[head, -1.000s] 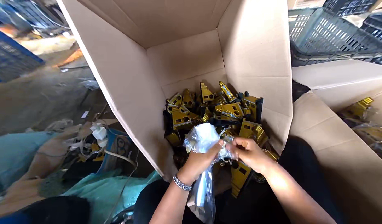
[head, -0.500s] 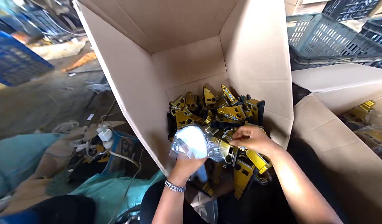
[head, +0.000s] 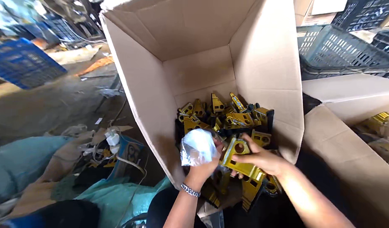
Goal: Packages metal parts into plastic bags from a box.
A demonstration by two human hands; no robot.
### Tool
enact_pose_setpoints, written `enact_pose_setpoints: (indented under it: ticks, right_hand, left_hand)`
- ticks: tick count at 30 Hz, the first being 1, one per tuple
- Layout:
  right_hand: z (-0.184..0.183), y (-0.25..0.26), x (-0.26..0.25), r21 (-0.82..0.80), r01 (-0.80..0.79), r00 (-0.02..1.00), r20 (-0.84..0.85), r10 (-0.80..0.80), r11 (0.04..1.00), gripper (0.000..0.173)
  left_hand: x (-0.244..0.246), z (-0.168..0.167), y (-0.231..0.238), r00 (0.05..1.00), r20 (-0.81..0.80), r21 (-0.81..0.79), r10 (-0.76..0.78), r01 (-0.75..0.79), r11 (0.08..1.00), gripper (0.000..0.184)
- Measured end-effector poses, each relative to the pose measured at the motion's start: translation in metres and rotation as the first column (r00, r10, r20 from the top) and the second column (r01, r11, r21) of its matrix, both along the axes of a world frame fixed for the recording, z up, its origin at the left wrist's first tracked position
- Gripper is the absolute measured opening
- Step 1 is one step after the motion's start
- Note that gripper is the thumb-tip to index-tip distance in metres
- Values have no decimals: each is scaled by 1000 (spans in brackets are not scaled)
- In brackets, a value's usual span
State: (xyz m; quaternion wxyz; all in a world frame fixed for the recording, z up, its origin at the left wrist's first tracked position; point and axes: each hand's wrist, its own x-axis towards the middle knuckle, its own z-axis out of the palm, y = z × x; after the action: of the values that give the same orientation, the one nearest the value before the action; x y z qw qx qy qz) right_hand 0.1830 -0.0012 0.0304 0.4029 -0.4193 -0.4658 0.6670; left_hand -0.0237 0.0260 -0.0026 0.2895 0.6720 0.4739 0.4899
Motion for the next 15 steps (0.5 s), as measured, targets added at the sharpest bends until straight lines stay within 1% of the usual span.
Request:
enact_pose_setpoints:
  ticks: [1,2,3,4,5,6,7,8,9,10,11,12,13,14,15]
  right_hand:
    - [-4,2,-6,76,74,989,124,-83,994,57]
    - [-9,4,-10,212,159,944,253,-211,964,58]
    - [-14,6,-14,364,211,868,357,-346,907,55]
    - [-15,6,-18,478,193,779,456,-430,857,51]
    - [-14,4,-23,540,108,693,561,-453,835,43]
    - [-12,2,-29,545,-13,613,666,-424,838,36]
    - [-11,2,-37,507,-131,538,758,-368,852,35]
    - [-13,5,-44,428,-229,475,833,-283,874,39]
    - [-13,9,-50,330,-296,425,886,-185,896,44]
    - [-14,15,-54,251,-333,389,915,-110,909,48]
    - [-14,20,-55,210,-339,383,921,-70,917,49]
    - [-14,24,-55,180,-314,404,914,-40,932,51]
    - [-15,28,-53,186,-251,462,885,-51,950,56]
    - [-19,31,-51,212,-151,546,832,-97,966,62]
    - [-25,32,-51,243,-40,631,759,-164,969,69]
  left_hand:
    - [-2,-3,-2,995,-99,75,26,-19,997,38]
    - [-6,-3,-4,985,-162,124,59,-38,992,45]
    - [-9,-3,-3,976,-200,142,83,-55,988,46]
    - [-9,-3,-2,980,-177,112,92,-73,991,43]
    - [-8,-1,-1,993,-88,19,81,-80,997,38]
    - [-4,7,-3,996,71,-124,61,-52,991,33]
    - [0,17,-6,967,243,-241,70,-10,970,27]
    - [4,24,-8,933,347,-310,97,16,951,23]
    - [5,26,-10,926,358,-351,119,15,936,23]
    - [5,24,-9,944,308,-361,119,0,932,27]
    - [5,19,-8,969,225,-327,101,-23,945,28]
    - [4,11,-6,992,101,-244,70,-44,969,30]
    - [3,4,-5,999,-31,-145,43,-48,988,36]
    - [4,1,-4,991,-128,-47,25,-31,998,41]
    - [7,0,-4,985,-171,29,12,-7,1000,48]
